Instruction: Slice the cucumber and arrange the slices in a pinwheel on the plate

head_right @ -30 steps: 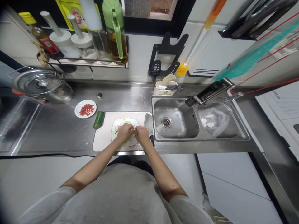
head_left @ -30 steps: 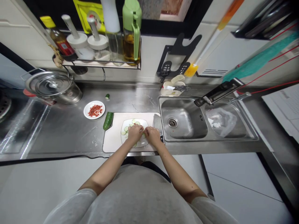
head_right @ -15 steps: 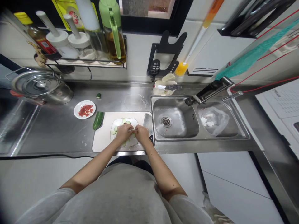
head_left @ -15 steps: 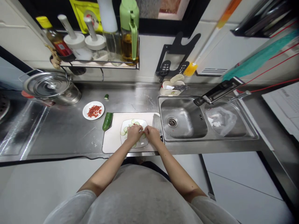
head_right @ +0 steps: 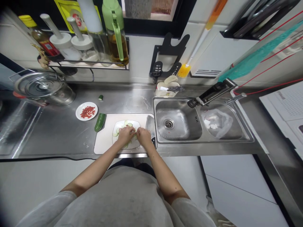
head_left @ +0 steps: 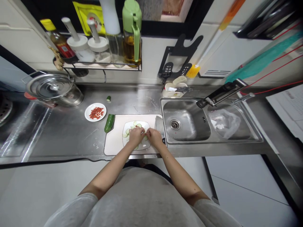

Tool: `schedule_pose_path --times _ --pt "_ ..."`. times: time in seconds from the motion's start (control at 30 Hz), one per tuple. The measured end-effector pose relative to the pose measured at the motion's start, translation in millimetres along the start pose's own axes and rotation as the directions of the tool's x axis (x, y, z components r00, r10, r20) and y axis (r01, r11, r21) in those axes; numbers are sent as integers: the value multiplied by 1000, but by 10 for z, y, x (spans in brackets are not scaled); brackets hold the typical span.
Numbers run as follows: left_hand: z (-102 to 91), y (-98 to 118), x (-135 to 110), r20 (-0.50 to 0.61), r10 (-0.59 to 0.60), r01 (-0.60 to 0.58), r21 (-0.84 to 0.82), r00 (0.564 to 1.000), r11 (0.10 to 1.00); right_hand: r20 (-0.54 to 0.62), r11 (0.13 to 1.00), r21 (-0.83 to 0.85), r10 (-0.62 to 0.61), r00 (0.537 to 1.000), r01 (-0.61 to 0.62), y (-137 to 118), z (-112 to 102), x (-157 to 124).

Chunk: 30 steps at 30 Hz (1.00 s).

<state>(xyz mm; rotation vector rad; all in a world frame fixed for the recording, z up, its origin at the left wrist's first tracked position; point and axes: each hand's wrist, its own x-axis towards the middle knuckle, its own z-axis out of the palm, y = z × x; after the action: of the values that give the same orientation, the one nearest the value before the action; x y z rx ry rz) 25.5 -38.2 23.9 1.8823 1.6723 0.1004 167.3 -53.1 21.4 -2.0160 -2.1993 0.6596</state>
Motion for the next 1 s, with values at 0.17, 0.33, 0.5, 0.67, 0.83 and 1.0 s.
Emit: schedule_pose_path --times 0.17,0.33,0.5,0.67,0.83,1.0 --pt "-60 -50 -36 -47 -26 23 -73 999 997 -60 996 82 38 997 -33 105 -56 0" --pt "-154 -165 -111 -69 -71 60 -149 995 987 -87 991 126 56 995 -45 157 -85 -21" --pt "-315 -394 -180 -182 -132 87 -237 974 968 -104 989 146 48 993 -33 131 -56 -32" --pt "-535 -654 -188 -259 -220 145 -280 940 949 -133 978 207 18 991 10 112 -12 7" --pt "-739 -924 -118 -320 -303 213 -287 898 934 -160 963 268 1 987 42 54 -53 17" --pt "-1006 -1267 -1 -409 -400 315 -261 820 913 -187 956 283 -25 982 78 -6 -157 -5"
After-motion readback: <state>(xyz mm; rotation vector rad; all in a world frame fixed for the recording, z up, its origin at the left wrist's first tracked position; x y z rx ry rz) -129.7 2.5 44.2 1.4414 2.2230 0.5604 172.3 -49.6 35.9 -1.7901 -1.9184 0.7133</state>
